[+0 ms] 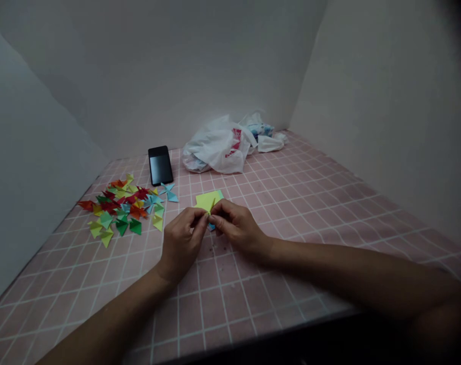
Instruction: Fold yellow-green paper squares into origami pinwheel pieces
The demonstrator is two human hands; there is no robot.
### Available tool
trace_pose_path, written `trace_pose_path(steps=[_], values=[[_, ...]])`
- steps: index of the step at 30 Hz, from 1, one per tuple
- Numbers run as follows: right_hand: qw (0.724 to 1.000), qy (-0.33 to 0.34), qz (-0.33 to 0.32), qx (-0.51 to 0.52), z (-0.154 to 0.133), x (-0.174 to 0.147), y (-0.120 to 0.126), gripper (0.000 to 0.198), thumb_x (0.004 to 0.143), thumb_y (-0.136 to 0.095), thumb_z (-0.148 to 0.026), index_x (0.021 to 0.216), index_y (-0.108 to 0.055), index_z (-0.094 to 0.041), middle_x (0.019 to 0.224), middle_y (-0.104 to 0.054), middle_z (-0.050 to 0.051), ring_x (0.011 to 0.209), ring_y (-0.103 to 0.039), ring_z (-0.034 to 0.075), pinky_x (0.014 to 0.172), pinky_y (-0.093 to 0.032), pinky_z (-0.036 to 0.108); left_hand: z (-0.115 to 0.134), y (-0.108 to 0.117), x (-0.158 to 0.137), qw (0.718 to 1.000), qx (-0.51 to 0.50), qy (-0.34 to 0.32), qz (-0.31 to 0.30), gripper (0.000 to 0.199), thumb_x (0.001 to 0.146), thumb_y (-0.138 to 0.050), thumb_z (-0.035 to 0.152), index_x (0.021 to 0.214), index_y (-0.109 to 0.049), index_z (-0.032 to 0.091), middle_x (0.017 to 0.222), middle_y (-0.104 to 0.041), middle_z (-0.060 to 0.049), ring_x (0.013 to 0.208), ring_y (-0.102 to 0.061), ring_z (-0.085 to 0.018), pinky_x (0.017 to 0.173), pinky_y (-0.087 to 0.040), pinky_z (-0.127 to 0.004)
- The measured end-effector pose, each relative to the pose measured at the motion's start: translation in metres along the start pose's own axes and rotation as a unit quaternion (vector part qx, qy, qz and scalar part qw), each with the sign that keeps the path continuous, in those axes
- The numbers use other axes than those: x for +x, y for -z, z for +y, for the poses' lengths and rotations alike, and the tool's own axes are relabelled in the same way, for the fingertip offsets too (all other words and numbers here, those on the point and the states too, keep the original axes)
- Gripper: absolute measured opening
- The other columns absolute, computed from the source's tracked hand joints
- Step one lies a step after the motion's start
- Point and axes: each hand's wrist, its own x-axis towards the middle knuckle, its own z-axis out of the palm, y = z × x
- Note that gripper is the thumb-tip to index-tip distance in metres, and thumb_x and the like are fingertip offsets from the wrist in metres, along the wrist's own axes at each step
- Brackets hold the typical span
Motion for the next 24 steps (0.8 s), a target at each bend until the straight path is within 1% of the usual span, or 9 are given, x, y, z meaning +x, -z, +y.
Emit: trace_pose_path(steps=[7,11,14,16,18,20,21,23,24], values=[[0.999,0.003,0.002,-0.035,0.000,0.003,0.002,0.020,0.092,-0.058,-0.029,0.075,-0.053,-0.019,0.067,-0.053,-0.001,0.063,-0.049,0.013,0.059,-0.039,0.026,0.001,0.000,-0.001,1.000,-0.002,-0.014,-0.027,0.013,0.093,-0.057,0.021,0.092,-0.070,0.020,0.085,-0.074,-0.006,0.076,-0.069,-0.020,0.072,-0.051,-0.030],[1.000,-0.013,0.005,-0.001,0.003,0.005,0.004,0.023,0.091,-0.061,-0.032,0.072,-0.056,-0.019,0.066,-0.054,-0.001,0.063,-0.050,0.013,0.059,-0.039,0.026,0.002,-0.001,-0.002,0.998,-0.029,-0.024,-0.043,0.012,0.089,-0.061,0.017,0.095,-0.071,0.019,0.087,-0.075,-0.007,0.078,-0.070,-0.020,0.074,-0.054,-0.031],[1.000,-0.014,-0.010,0.000,0.003,0.005,0.005,0.031,0.094,-0.057,-0.036,0.068,-0.054,-0.019,0.063,-0.052,-0.002,0.061,-0.049,0.012,0.057,-0.038,0.026,0.002,-0.002,-0.002,0.997,-0.064,0.010,-0.031,0.006,0.085,-0.069,0.022,0.089,-0.074,0.021,0.083,-0.075,-0.005,0.073,-0.069,-0.020,0.073,-0.054,-0.031],[1.000,0.002,-0.025,-0.005,0.001,0.005,0.005,0.034,0.097,-0.052,-0.037,0.068,-0.053,-0.019,0.063,-0.051,-0.001,0.061,-0.048,0.012,0.057,-0.038,0.026,0.002,-0.001,0.000,0.993,-0.098,0.062,-0.015,0.004,0.083,-0.072,0.024,0.083,-0.075,0.022,0.078,-0.075,-0.004,0.071,-0.068,-0.019,0.070,-0.053,-0.030],[1.000,0.011,-0.026,0.005,-0.001,0.005,0.006,0.029,0.098,-0.051,-0.037,0.076,-0.055,-0.019,0.069,-0.055,-0.001,0.062,-0.050,0.012,0.057,-0.040,0.026,0.002,0.000,0.002,0.976,-0.165,0.141,-0.002,0.007,0.083,-0.073,0.027,0.081,-0.075,0.021,0.075,-0.075,-0.003,0.071,-0.069,-0.018,0.069,-0.053,-0.030],[1.000,0.004,0.002,0.021,-0.001,0.005,0.006,0.019,0.096,-0.055,-0.036,0.086,-0.056,-0.020,0.075,-0.057,-0.001,0.064,-0.052,0.012,0.058,-0.042,0.025,0.002,0.001,0.005,0.943,-0.249,0.219,0.003,0.011,0.081,-0.074,0.030,0.081,-0.075,0.019,0.074,-0.073,-0.002,0.071,-0.068,-0.018,0.071,-0.054,-0.029],[0.999,-0.004,0.020,0.029,0.000,0.006,0.006,0.017,0.094,-0.058,-0.036,0.088,-0.055,-0.021,0.076,-0.057,-0.001,0.065,-0.052,0.012,0.058,-0.042,0.025,0.002,0.001,0.006,0.926,-0.288,0.246,0.004,0.013,0.080,-0.076,0.032,0.080,-0.076,0.018,0.075,-0.072,-0.001,0.072,-0.068,-0.017,0.073,-0.055,-0.030],[0.998,-0.023,0.028,0.045,0.002,0.008,0.005,0.020,0.090,-0.064,-0.038,0.088,-0.054,-0.020,0.076,-0.057,-0.001,0.066,-0.053,0.012,0.057,-0.043,0.024,0.001,0.001,0.008,0.899,-0.344,0.270,0.009,0.015,0.076,-0.078,0.033,0.078,-0.076,0.018,0.078,-0.071,-0.001,0.074,-0.066,-0.016,0.076,-0.055,-0.030],[0.998,-0.031,0.019,0.056,0.003,0.009,0.005,0.022,0.088,-0.066,-0.039,0.087,-0.055,-0.020,0.076,-0.057,-0.001,0.065,-0.053,0.012,0.057,-0.043,0.024,0.000,0.001,0.008,0.891,-0.362,0.274,0.009,0.015,0.074,-0.079,0.033,0.077,-0.076,0.018,0.078,-0.070,0.000,0.074,-0.064,-0.015,0.075,-0.054,-0.029]])
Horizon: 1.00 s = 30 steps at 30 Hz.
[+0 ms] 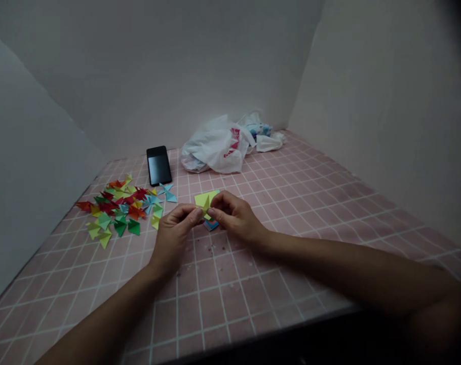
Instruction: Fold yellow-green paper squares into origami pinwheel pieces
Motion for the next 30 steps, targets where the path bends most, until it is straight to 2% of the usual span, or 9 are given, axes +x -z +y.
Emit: trace_pose_path(steps=[3,9,11,15,17,20,26,30], values=[[0.999,-0.023,-0.034,0.032,0.0019,0.0011,-0.0009,0.022,0.087,-0.066,-0.038,0.083,-0.057,-0.019,0.073,-0.057,-0.001,0.062,-0.052,0.011,0.055,-0.043,0.024,-0.0015,-0.0004,0.0007,1.000,-0.011,0.015,-0.006,0.015,0.074,-0.079,0.032,0.073,-0.074,0.018,0.071,-0.065,0.001,0.067,-0.058,-0.012,0.068,-0.049,-0.025],[0.998,-0.044,-0.036,0.039,0.0002,0.0004,-0.0010,0.021,0.085,-0.065,-0.031,0.073,-0.053,-0.019,0.064,-0.054,-0.003,0.054,-0.049,0.009,0.050,-0.039,0.023,0.0014,0.0010,-0.0003,0.996,0.081,-0.015,-0.022,0.017,0.080,-0.074,0.032,0.071,-0.070,0.018,0.063,-0.060,0.002,0.063,-0.052,-0.012,0.064,-0.042,-0.024],[0.995,-0.050,-0.053,0.062,-0.0007,0.0005,-0.0008,0.019,0.087,-0.063,-0.033,0.076,-0.055,-0.019,0.062,-0.055,-0.004,0.052,-0.049,0.009,0.050,-0.039,0.022,0.0012,0.0011,0.0009,0.999,0.036,0.000,-0.022,0.021,0.078,-0.075,0.035,0.069,-0.067,0.018,0.059,-0.057,0.003,0.059,-0.049,-0.011,0.060,-0.040,-0.023],[0.987,-0.053,-0.084,0.123,-0.0021,0.0009,-0.0010,0.020,0.087,-0.063,-0.037,0.083,-0.056,-0.019,0.061,-0.056,-0.005,0.049,-0.051,0.008,0.049,-0.041,0.022,-0.0020,-0.0003,0.0048,0.988,-0.114,0.092,-0.052,0.030,0.068,-0.084,0.038,0.067,-0.064,0.016,0.059,-0.054,0.004,0.053,-0.043,-0.008,0.052,-0.036,-0.020],[0.984,-0.061,-0.086,0.144,-0.0020,0.0012,-0.0012,0.021,0.085,-0.066,-0.037,0.082,-0.055,-0.019,0.062,-0.057,-0.005,0.049,-0.051,0.008,0.048,-0.041,0.021,-0.0035,-0.0012,0.0059,0.978,-0.147,0.126,-0.073,0.031,0.065,-0.087,0.036,0.067,-0.064,0.015,0.061,-0.054,0.004,0.053,-0.042,-0.007,0.049,-0.034,-0.018],[0.979,-0.073,-0.082,0.169,-0.0010,0.0019,-0.0018,0.021,0.084,-0.067,-0.036,0.083,-0.054,-0.019,0.064,-0.058,-0.005,0.048,-0.051,0.007,0.047,-0.042,0.021,-0.0048,-0.0020,0.0061,0.972,-0.169,0.143,-0.078,0.032,0.064,-0.089,0.035,0.069,-0.066,0.014,0.062,-0.054,0.003,0.053,-0.042,-0.006,0.047,-0.033,-0.016],[0.976,-0.074,-0.065,0.193,0.0003,0.0024,-0.0026,0.021,0.083,-0.069,-0.033,0.083,-0.053,-0.019,0.064,-0.057,-0.006,0.047,-0.051,0.007,0.046,-0.042,0.020,-0.0069,-0.0021,0.0060,0.975,-0.164,0.127,-0.080,0.029,0.066,-0.088,0.033,0.072,-0.066,0.014,0.063,-0.057,0.003,0.053,-0.045,-0.006,0.049,-0.036,-0.016],[0.981,-0.069,-0.061,0.173,0.0014,0.0014,-0.0020,0.019,0.081,-0.069,-0.030,0.080,-0.053,-0.018,0.063,-0.055,-0.006,0.048,-0.052,0.007,0.047,-0.043,0.020,-0.0072,-0.0004,0.0034,0.990,-0.105,0.067,-0.065,0.023,0.072,-0.084,0.029,0.080,-0.065,0.018,0.066,-0.058,0.005,0.054,-0.048,-0.006,0.052,-0.039,-0.017]])
